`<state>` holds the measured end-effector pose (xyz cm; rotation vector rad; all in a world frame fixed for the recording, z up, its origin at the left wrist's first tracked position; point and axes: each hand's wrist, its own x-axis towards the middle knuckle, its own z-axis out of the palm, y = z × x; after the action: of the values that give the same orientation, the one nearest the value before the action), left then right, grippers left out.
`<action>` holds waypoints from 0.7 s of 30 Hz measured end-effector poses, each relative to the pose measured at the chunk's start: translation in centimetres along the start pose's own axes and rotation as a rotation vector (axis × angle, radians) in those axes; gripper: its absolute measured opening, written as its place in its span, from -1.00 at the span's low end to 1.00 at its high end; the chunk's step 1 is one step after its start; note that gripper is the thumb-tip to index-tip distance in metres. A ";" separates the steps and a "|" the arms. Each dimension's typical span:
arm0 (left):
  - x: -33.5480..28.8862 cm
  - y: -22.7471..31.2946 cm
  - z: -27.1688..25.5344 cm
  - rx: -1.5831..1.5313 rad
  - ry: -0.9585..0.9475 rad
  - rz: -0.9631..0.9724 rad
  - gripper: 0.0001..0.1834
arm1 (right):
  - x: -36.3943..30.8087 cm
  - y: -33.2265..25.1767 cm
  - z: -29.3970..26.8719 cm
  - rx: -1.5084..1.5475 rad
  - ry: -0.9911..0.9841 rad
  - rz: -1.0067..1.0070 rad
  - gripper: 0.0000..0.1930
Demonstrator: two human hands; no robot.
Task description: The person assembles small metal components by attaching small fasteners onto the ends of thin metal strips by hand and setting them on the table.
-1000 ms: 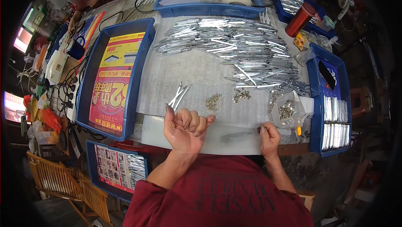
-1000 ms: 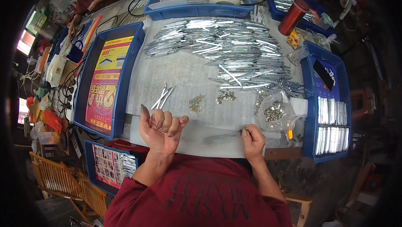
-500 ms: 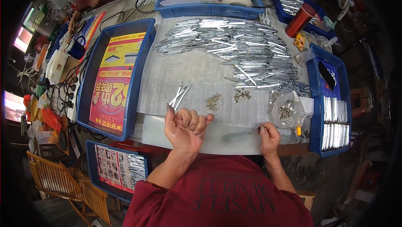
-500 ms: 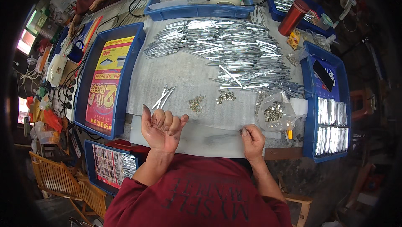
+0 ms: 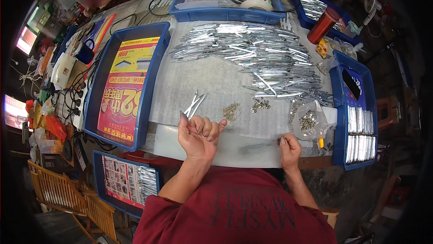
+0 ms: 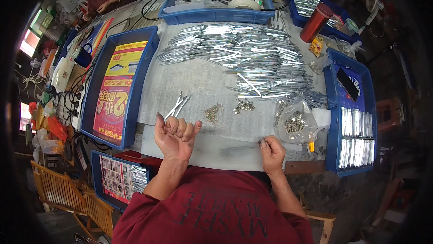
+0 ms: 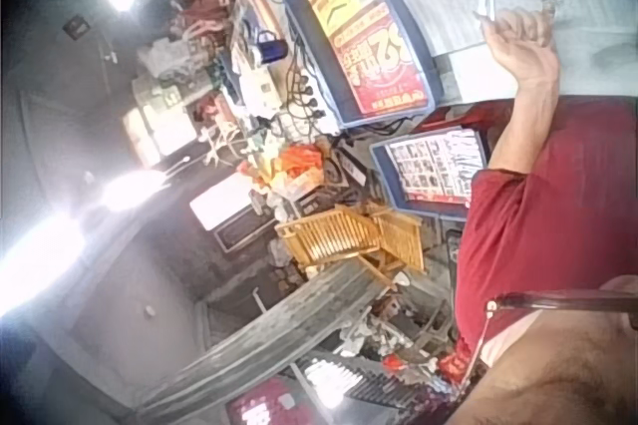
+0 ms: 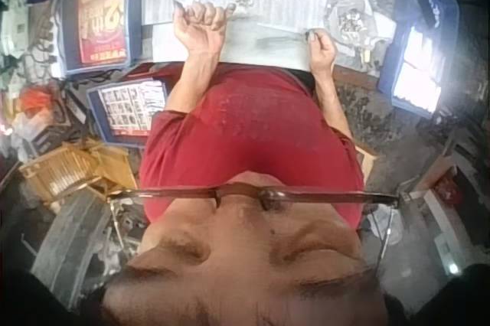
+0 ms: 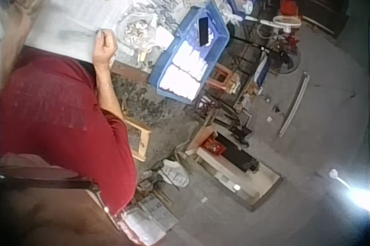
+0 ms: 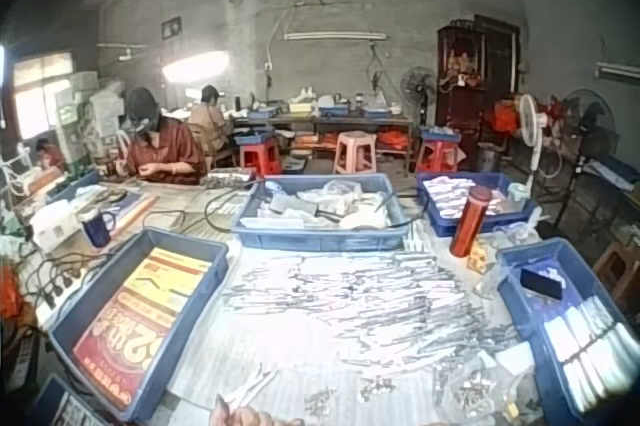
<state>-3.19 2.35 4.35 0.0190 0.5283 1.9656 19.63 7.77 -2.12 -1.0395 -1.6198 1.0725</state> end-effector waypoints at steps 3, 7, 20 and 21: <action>-0.1 0.0 -0.1 0.005 -0.004 0.002 -0.44 | 0.0 -0.1 -0.1 -0.011 -0.014 0.000 -0.87; -0.3 -0.2 -0.1 0.012 0.004 -0.007 -0.44 | -0.1 -0.4 -0.1 0.000 -0.008 0.001 -0.87; -1.4 -1.9 -0.2 0.043 -0.058 -0.124 -0.44 | 1.0 -5.0 3.7 0.760 -0.305 0.066 -0.81; -1.4 -2.0 -0.1 0.042 -0.057 -0.131 -0.44 | 1.1 -5.0 4.0 0.802 -0.355 0.079 -0.81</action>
<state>-0.81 1.77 3.79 0.0652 0.5211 1.8212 14.75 6.68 2.06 -0.3865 -1.2059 1.8274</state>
